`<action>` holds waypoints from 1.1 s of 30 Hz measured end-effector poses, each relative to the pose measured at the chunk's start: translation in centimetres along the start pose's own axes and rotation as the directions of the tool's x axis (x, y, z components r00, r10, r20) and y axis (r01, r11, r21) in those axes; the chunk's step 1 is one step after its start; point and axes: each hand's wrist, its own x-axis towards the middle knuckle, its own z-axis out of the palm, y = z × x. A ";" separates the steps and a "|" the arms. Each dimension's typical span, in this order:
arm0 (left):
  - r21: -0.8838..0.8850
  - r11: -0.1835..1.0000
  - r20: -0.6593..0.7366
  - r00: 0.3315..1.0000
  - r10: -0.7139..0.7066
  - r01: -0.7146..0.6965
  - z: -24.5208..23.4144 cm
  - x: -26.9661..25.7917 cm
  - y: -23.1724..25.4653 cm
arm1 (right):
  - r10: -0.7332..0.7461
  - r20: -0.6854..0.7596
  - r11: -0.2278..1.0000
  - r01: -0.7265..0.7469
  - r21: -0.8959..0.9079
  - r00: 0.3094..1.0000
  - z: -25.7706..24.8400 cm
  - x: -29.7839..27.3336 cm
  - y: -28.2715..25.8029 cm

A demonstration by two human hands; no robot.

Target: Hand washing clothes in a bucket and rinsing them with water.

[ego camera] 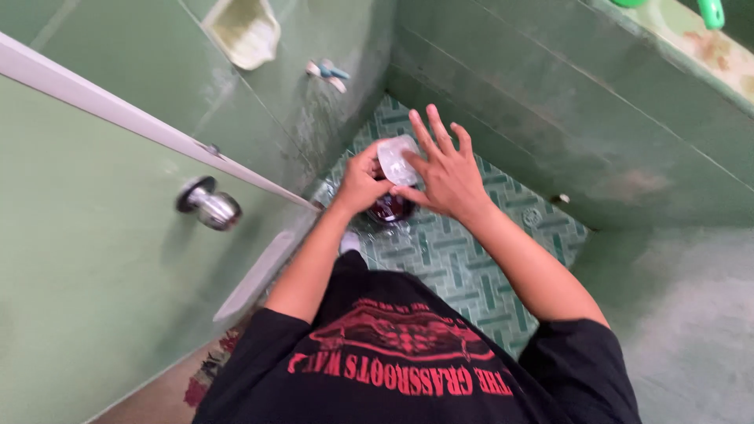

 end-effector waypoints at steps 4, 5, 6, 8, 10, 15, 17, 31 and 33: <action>0.017 0.999 -0.072 0.997 -0.041 0.042 -2.6 0.5 -0.8 | 0.013 0.008 1.000 -0.013 0.009 1.000 1.2 2.2 -1.7; 0.019 1.000 -0.066 0.998 -0.024 0.025 -3.3 0.5 -0.7 | 0.030 0.025 0.999 -0.031 0.028 0.999 1.7 2.6 -2.2; 0.021 1.000 -0.056 0.998 -0.004 0.006 -3.8 0.8 -0.6 | 0.048 0.040 0.998 -0.050 0.042 0.998 2.0 3.1 -2.4; 0.043 0.999 -0.072 0.997 -0.008 0.011 -4.8 1.1 -0.5 | 0.059 0.045 0.993 -0.063 0.098 0.997 3.5 3.8 -2.5; 0.063 0.998 -0.090 0.996 -0.012 0.018 -5.8 1.4 -0.6 | 0.069 0.052 0.985 -0.076 0.155 0.996 4.6 4.5 -2.7; 0.134 0.990 -0.067 0.997 -0.024 0.033 -7.6 2.1 0.3 | 0.038 0.040 0.944 -0.049 0.328 0.998 5.9 6.5 -3.0; 0.180 0.980 -0.070 0.995 -0.067 0.079 -7.9 2.5 0.7 | 0.026 0.047 0.965 -0.038 0.259 0.999 5.8 7.5 -2.8; 0.032 0.993 -0.027 0.994 -0.110 0.111 -9.0 5.5 -1.2 | 0.186 0.084 0.983 -0.186 -0.003 0.979 5.8 8.9 -1.6; 0.030 0.991 -0.041 0.991 -0.126 0.128 -9.1 5.8 -1.2 | 0.188 0.092 0.976 -0.196 0.089 0.978 6.3 8.7 -1.7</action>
